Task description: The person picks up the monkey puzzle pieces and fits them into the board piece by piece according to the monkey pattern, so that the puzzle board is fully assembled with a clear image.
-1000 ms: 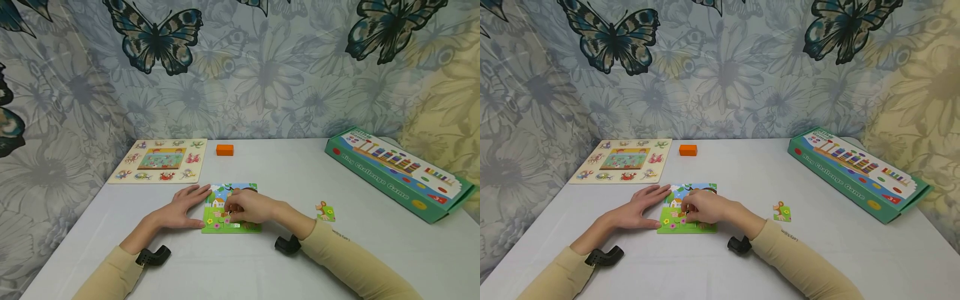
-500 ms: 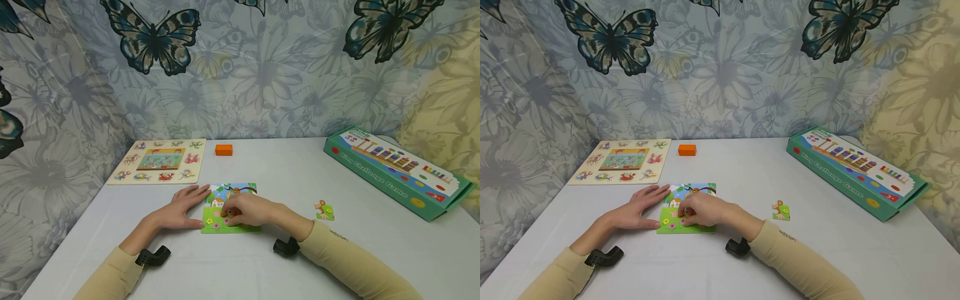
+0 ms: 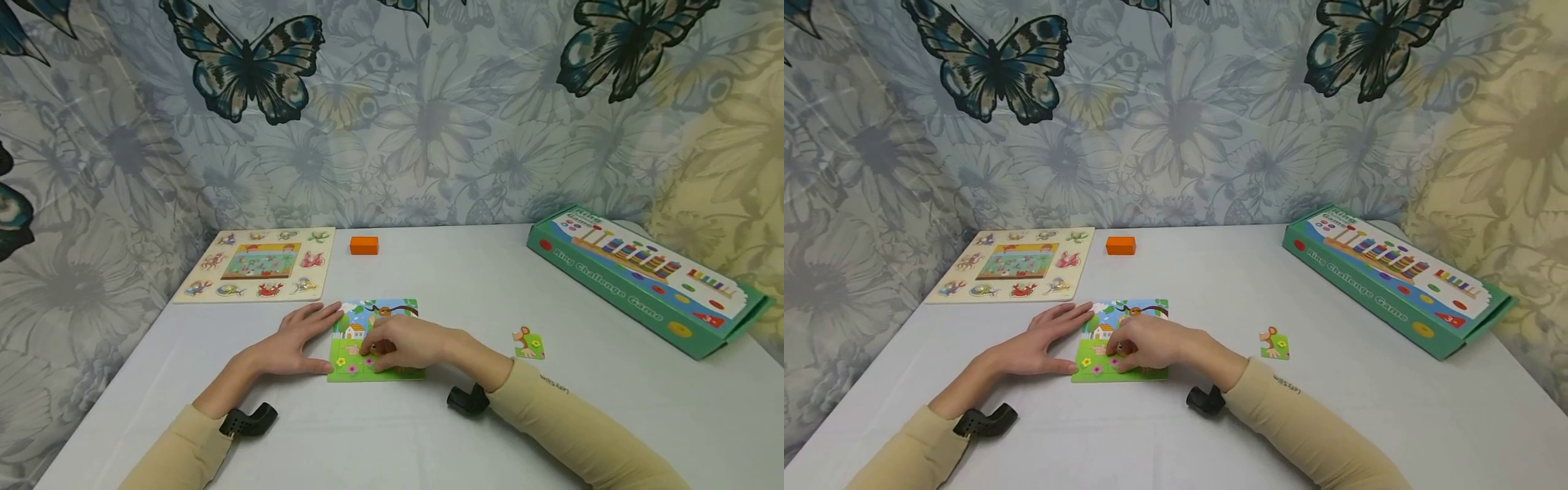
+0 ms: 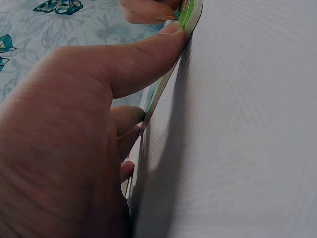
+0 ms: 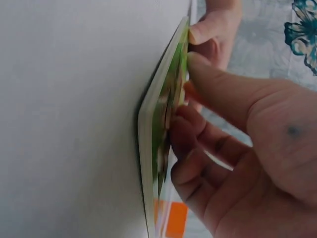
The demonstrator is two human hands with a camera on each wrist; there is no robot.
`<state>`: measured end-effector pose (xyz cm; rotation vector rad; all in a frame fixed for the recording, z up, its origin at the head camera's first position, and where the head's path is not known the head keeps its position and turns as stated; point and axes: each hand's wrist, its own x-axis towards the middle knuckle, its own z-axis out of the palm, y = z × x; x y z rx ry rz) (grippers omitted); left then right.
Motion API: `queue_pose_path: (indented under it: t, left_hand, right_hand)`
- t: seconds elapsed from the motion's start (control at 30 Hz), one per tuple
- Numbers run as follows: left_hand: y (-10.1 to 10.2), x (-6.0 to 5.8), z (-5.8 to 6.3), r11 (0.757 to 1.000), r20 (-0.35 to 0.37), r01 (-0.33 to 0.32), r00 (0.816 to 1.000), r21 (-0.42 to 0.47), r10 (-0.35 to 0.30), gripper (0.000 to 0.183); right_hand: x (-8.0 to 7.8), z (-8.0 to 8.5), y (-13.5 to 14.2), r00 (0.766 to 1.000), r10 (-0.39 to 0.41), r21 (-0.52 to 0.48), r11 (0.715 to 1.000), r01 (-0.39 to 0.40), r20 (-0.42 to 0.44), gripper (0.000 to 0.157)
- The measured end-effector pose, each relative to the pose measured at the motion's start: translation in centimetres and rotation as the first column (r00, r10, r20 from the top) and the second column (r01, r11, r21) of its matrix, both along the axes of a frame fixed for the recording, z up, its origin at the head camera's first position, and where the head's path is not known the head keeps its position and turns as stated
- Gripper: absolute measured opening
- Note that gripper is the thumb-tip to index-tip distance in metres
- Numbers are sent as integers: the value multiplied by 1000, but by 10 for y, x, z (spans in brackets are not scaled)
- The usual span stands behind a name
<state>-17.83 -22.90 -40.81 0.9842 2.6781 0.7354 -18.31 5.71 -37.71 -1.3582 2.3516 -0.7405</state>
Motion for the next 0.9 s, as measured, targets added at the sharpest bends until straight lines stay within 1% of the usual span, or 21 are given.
queue_pose_path:
  t: [0.13, 0.2, 0.4, 0.5, 0.63, 0.73, 0.9]
  left_hand:
    - [0, 1, 0, 1000, 1, -1, 1000, 7, 1, 92]
    - [0, 1, -1, 1000, 2, -1, 1000, 10, 1, 92]
    - [0, 0, -1, 1000, 0, 3, 1000, 12, -3, 92]
    - [-1, 0, -1, 1000, 1, 3, 1000, 14, -3, 93]
    - [0, 0, -1, 1000, -1, 5, 1000, 11, -5, 93]
    - [0, 0, 0, 1000, -8, 8, 1000, 14, -8, 93]
    - [-1, 1, 0, 1000, -10, 6, 1000, 17, -6, 93]
  right_hand:
    - [-2, 4, 4, 999, 21, -20, 1000, -21, 24, 25]
    - [-4, 7, 6, 999, 16, -33, 999, -15, 28, 24]
    - [-7, 21, 16, 999, -31, -75, 997, 32, 16, 30]
    - [-10, 25, 20, 999, -39, -95, 995, 38, -2, 32]
    - [-13, 31, 27, 998, -49, -125, 991, 46, -28, 32]
    - [-14, 35, 34, 997, -65, -149, 987, 60, -31, 31]
    - [-15, 44, 49, 993, -113, -149, 983, 107, -37, 29]
